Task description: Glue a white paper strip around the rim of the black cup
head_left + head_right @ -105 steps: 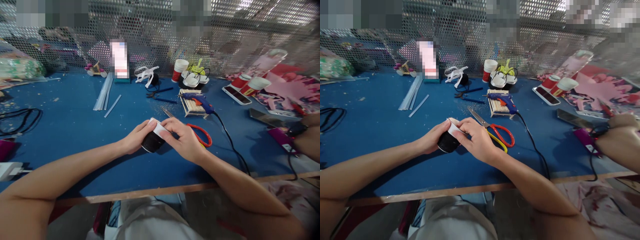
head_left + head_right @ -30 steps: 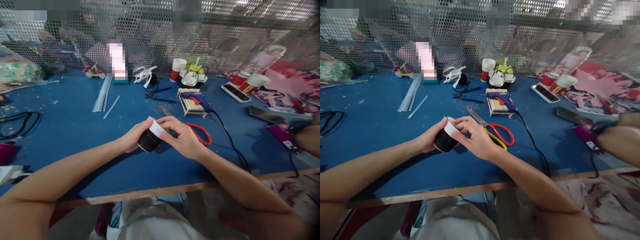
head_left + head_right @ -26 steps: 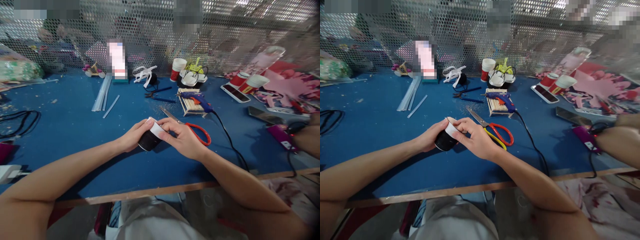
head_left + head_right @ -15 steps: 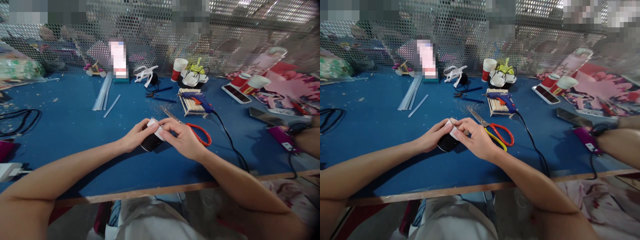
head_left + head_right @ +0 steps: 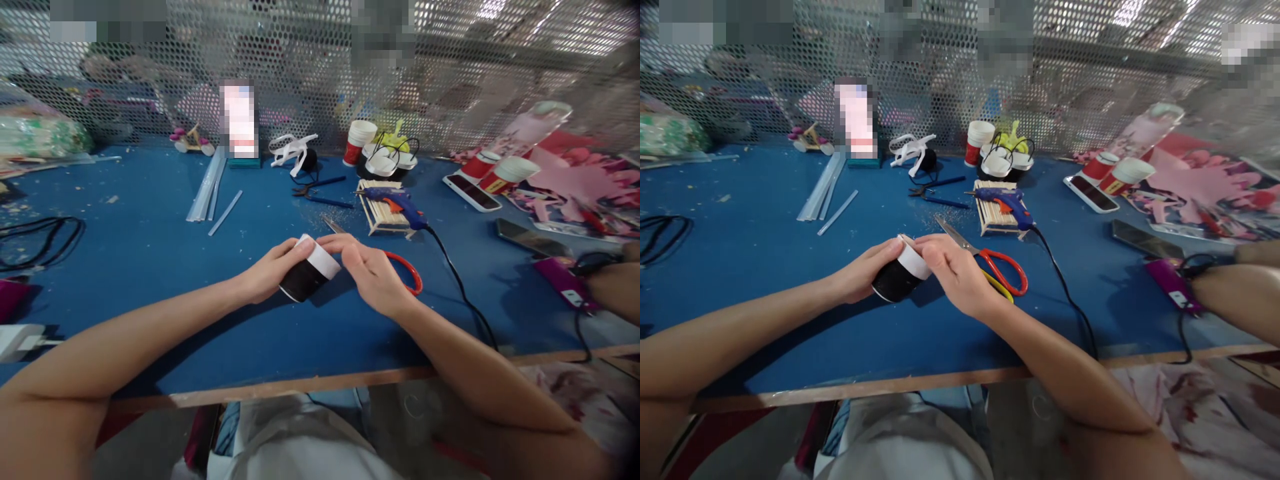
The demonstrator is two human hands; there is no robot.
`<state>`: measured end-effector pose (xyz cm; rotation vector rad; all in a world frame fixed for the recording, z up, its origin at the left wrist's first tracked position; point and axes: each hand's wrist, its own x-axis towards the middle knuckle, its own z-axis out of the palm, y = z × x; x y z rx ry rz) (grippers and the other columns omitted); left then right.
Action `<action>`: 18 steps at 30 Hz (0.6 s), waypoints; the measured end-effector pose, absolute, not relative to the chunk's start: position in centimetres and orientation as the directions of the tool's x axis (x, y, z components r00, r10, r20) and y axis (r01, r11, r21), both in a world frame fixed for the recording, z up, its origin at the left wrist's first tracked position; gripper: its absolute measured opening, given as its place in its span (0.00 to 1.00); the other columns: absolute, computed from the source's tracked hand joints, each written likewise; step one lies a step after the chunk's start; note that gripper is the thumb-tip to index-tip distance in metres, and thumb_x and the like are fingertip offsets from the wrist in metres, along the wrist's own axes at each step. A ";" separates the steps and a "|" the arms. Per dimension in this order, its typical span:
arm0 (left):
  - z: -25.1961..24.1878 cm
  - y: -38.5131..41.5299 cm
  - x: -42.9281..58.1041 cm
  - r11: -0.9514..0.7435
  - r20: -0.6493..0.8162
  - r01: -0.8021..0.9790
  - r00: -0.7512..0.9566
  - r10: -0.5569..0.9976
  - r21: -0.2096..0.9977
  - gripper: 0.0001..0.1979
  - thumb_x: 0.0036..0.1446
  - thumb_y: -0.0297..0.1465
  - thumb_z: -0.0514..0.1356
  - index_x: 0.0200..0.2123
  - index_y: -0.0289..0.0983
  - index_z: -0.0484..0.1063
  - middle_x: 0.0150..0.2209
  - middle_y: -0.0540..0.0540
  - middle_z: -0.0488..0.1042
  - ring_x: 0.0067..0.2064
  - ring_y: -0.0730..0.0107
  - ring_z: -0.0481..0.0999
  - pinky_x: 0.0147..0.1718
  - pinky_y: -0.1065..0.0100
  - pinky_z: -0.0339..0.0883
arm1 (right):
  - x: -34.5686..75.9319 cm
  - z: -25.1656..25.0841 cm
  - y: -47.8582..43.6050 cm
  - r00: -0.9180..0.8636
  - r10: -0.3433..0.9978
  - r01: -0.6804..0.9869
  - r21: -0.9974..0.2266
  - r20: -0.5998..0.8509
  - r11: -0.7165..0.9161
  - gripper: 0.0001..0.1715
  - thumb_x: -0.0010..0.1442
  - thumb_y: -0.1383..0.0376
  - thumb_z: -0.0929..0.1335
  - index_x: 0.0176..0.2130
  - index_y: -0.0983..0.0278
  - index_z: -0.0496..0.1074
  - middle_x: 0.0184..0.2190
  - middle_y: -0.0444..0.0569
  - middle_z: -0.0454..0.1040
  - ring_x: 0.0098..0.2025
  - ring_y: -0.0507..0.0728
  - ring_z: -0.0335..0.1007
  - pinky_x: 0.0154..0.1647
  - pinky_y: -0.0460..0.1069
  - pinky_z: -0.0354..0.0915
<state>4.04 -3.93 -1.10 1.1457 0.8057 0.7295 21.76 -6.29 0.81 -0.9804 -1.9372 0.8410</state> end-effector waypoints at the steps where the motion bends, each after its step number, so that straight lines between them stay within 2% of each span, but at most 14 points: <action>1: -1.0 -3.9 4.1 0.308 -0.201 -0.110 0.547 0.812 0.945 0.25 0.52 0.49 0.53 0.40 0.32 0.68 0.33 0.45 0.70 0.32 0.71 0.69 0.31 0.70 0.60 | 21.8 0.8 -6.2 -0.383 0.854 0.326 -0.813 0.352 0.482 0.21 0.64 0.56 0.55 0.34 0.63 0.69 0.43 0.52 0.69 0.50 0.55 0.63 0.52 0.54 0.59; 5: -1.3 -3.7 4.0 0.416 -0.268 -0.132 0.585 0.766 0.900 0.27 0.52 0.50 0.53 0.41 0.32 0.67 0.29 0.44 0.72 0.29 0.70 0.71 0.25 0.71 0.61 | 21.4 0.6 -6.4 -0.349 0.881 0.382 -0.811 0.318 0.444 0.14 0.60 0.59 0.62 0.27 0.64 0.65 0.39 0.50 0.70 0.43 0.53 0.66 0.46 0.51 0.62; 7: -1.5 -3.7 4.0 0.433 -0.280 -0.133 0.590 0.758 0.892 0.27 0.52 0.50 0.53 0.41 0.32 0.67 0.28 0.44 0.72 0.29 0.70 0.72 0.24 0.72 0.62 | 21.3 0.5 -6.5 -0.339 0.893 0.388 -0.821 0.295 0.419 0.13 0.59 0.60 0.63 0.25 0.64 0.63 0.36 0.49 0.70 0.40 0.52 0.66 0.43 0.50 0.63; 12: -1.6 -3.7 4.1 0.488 -0.279 -0.152 0.661 0.697 0.859 0.28 0.52 0.52 0.50 0.41 0.33 0.67 0.31 0.42 0.73 0.29 0.67 0.73 0.24 0.69 0.64 | 21.6 0.7 -6.2 -0.378 0.876 0.322 -0.844 0.301 0.429 0.16 0.61 0.57 0.60 0.29 0.64 0.66 0.40 0.51 0.70 0.44 0.54 0.66 0.46 0.52 0.62; 14: -1.4 -3.8 4.2 0.471 -0.284 -0.146 0.633 0.720 0.870 0.27 0.52 0.51 0.51 0.41 0.32 0.67 0.31 0.42 0.72 0.29 0.68 0.72 0.25 0.70 0.63 | 21.6 0.7 -6.1 -0.374 0.880 0.334 -0.842 0.293 0.423 0.16 0.62 0.57 0.59 0.31 0.64 0.68 0.41 0.51 0.70 0.45 0.55 0.66 0.48 0.52 0.61; 18: -1.1 -4.3 4.6 0.344 -0.243 -0.127 0.490 0.837 0.930 0.23 0.51 0.47 0.56 0.38 0.32 0.67 0.30 0.46 0.70 0.30 0.74 0.69 0.26 0.73 0.60 | 21.1 0.4 -6.3 -0.313 0.911 0.398 -0.834 0.267 0.382 0.14 0.58 0.59 0.64 0.26 0.64 0.65 0.36 0.49 0.71 0.39 0.53 0.67 0.43 0.50 0.63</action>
